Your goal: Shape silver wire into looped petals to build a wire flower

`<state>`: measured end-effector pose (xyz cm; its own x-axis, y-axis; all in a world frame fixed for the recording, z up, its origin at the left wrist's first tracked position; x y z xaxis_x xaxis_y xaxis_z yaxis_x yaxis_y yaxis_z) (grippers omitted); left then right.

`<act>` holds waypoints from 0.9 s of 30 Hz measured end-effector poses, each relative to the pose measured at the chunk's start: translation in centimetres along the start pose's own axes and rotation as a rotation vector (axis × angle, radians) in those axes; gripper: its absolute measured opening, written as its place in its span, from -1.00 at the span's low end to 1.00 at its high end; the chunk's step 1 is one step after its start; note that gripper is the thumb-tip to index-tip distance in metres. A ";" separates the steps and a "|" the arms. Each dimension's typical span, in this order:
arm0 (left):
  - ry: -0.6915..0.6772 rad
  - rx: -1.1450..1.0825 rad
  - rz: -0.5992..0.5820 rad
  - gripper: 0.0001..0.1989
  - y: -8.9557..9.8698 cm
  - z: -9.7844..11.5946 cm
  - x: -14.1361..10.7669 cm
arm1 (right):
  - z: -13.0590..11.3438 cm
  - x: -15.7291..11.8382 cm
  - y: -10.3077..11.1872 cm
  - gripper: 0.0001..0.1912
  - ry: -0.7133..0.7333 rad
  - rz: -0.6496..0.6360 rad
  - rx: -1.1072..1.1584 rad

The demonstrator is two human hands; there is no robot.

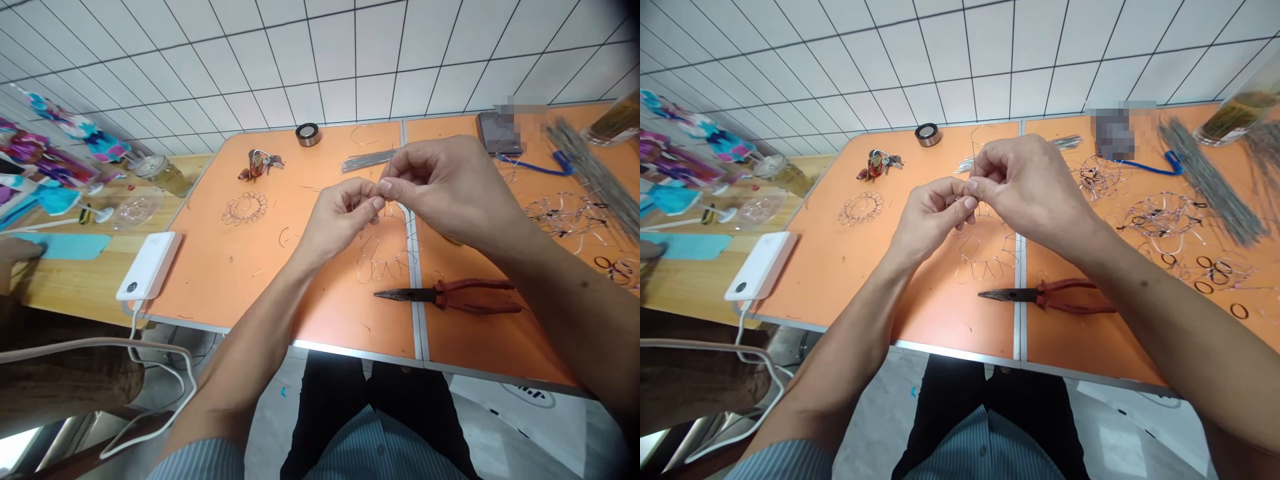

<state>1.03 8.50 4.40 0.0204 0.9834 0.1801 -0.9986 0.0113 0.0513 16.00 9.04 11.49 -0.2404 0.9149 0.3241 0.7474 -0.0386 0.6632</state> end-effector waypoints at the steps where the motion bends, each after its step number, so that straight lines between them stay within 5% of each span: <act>1: 0.000 0.004 -0.004 -0.60 0.0 0.0 0.0 | 0.1 0.0 0.0 -0.78 0.004 -0.003 0.005; 9: -0.059 0.037 -0.006 -0.52 0.1 -0.1 -0.2 | 0.3 0.1 -0.5 -0.78 0.070 -0.008 -0.024; 13: -0.118 0.010 0.030 -0.54 1.0 0.3 0.2 | 1.1 0.0 3.6 -0.84 0.013 0.120 -0.112; 16: -0.149 -0.017 0.047 -0.52 1.6 0.7 0.4 | 4.1 -1.1 7.0 -0.83 -0.054 0.222 -0.347; 20: -0.153 -0.017 0.064 -0.49 2.0 1.2 0.4 | 10.0 -3.4 4.4 -0.85 0.003 -0.084 -0.594; 23: -0.162 -0.020 0.064 -0.46 2.2 1.1 0.4 | 12.2 -4.8 2.1 -0.73 0.114 -0.144 -0.729; 27: -0.178 -0.015 0.067 -0.44 2.7 0.7 0.6 | 12.7 -5.1 1.5 -0.85 0.094 -0.133 -0.723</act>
<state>-1.57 8.99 5.35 -0.0388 0.9345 0.3538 -0.9986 -0.0488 0.0192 26.21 9.39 2.31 -0.3768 0.8933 0.2451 0.1214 -0.2147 0.9691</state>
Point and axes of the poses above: each hand's wrist, its own x-axis towards the middle knuckle, its own y-axis out of the back of the hand, z = x × y, the point moved 9 cm from there along x, towards the middle knuckle, and after that the axes turned 8 degrees about z, right-handed, at the moved point
